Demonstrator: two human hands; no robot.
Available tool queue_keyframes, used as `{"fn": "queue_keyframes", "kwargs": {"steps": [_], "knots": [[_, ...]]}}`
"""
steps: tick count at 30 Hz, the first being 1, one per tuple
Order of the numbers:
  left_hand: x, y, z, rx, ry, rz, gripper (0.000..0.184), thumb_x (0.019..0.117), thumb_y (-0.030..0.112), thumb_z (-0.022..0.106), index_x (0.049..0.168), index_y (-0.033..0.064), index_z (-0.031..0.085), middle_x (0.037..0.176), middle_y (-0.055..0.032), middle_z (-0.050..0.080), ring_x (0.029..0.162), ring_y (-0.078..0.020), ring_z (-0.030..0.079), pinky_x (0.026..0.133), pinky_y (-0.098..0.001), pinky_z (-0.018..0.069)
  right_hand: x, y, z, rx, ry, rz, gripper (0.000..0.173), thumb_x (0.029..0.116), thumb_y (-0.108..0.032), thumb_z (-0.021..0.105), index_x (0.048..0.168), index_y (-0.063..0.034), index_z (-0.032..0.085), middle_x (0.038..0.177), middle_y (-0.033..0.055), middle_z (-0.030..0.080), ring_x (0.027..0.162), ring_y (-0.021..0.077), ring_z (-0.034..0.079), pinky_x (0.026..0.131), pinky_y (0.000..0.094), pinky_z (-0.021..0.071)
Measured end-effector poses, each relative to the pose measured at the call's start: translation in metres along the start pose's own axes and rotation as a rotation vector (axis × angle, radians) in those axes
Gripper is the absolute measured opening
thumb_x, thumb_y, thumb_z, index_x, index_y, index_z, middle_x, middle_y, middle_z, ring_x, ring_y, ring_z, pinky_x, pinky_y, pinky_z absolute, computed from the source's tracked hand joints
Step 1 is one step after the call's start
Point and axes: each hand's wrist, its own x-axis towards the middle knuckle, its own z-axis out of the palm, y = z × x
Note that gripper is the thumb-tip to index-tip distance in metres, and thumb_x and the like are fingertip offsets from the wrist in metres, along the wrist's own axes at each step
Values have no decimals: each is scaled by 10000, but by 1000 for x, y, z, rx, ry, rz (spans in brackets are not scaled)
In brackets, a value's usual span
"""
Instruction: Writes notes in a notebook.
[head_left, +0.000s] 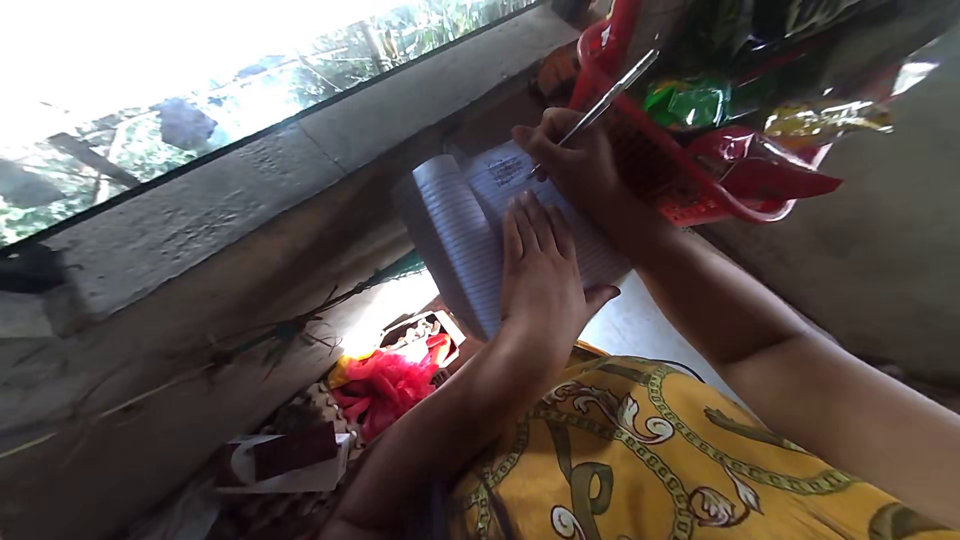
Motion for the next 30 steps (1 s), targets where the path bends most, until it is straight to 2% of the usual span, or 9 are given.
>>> {"fn": "queue_keyframes", "kwargs": {"steps": [13, 18, 20, 22, 23, 27, 28, 30], "knots": [[0, 0, -3, -11, -42, 1, 1165, 891, 812, 447, 1580, -95, 205, 1647, -339, 133, 1560, -442, 91, 1255, -534, 39, 0, 0, -1, -61, -2, -30, 317, 1005, -272, 654, 744, -154, 518, 626, -99, 524, 522, -17, 524, 510, 154, 457], [0, -1, 0, -14, -8, 13, 1158, 891, 801, 467, 1569, -107, 229, 1636, -351, 156, 1555, -449, 114, 1254, -533, 62, 1, 3, 0, -70, 22, -90, 237, 1008, -244, 654, 865, -121, 511, 701, -72, 542, 557, -9, 532, 540, 153, 475], [0, -1, -1, -8, -19, 11, 1163, 889, 806, 460, 1572, -105, 222, 1639, -348, 152, 1556, -446, 110, 1255, -527, 59, 2, 7, 0, -51, 20, -142, 208, 994, -221, 670, 931, -88, 523, 758, -47, 571, 617, 7, 565, 594, 170, 505], [1, 0, -1, 1, -24, 11, 1165, 890, 812, 449, 1574, -103, 217, 1640, -347, 146, 1557, -446, 106, 1256, -525, 54, 5, 12, 1, 4, -2, -178, 191, 976, -173, 686, 952, -78, 522, 778, -32, 584, 651, 19, 565, 621, 181, 490], [1, 0, -1, 10, -18, 12, 1169, 887, 818, 443, 1573, -102, 222, 1639, -347, 151, 1555, -448, 111, 1256, -526, 59, 5, 13, 1, 21, -13, -174, 178, 965, -143, 690, 959, -78, 525, 780, -31, 581, 656, 17, 556, 612, 172, 471], [1, 0, 0, 26, -20, 14, 1170, 890, 822, 427, 1573, -104, 217, 1636, -356, 146, 1551, -464, 112, 1255, -533, 60, 6, 14, -2, 27, -69, -142, 141, 958, -63, 638, 1039, -47, 524, 895, 3, 577, 759, 25, 569, 685, 165, 492], [1, 1, 0, 29, -19, 15, 1170, 889, 822, 427, 1575, -102, 215, 1636, -357, 145, 1550, -465, 112, 1254, -534, 61, 5, 13, -3, 32, -74, -130, 129, 972, -83, 627, 1038, -57, 519, 889, -6, 575, 741, 19, 562, 665, 160, 484], [1, 1, 0, 38, -13, 19, 1166, 889, 823, 426, 1576, -96, 222, 1632, -358, 157, 1547, -471, 123, 1254, -535, 70, 3, 10, -2, 49, -54, -107, 130, 992, -158, 636, 964, -97, 525, 795, -39, 567, 637, 14, 533, 577, 167, 442]]}}
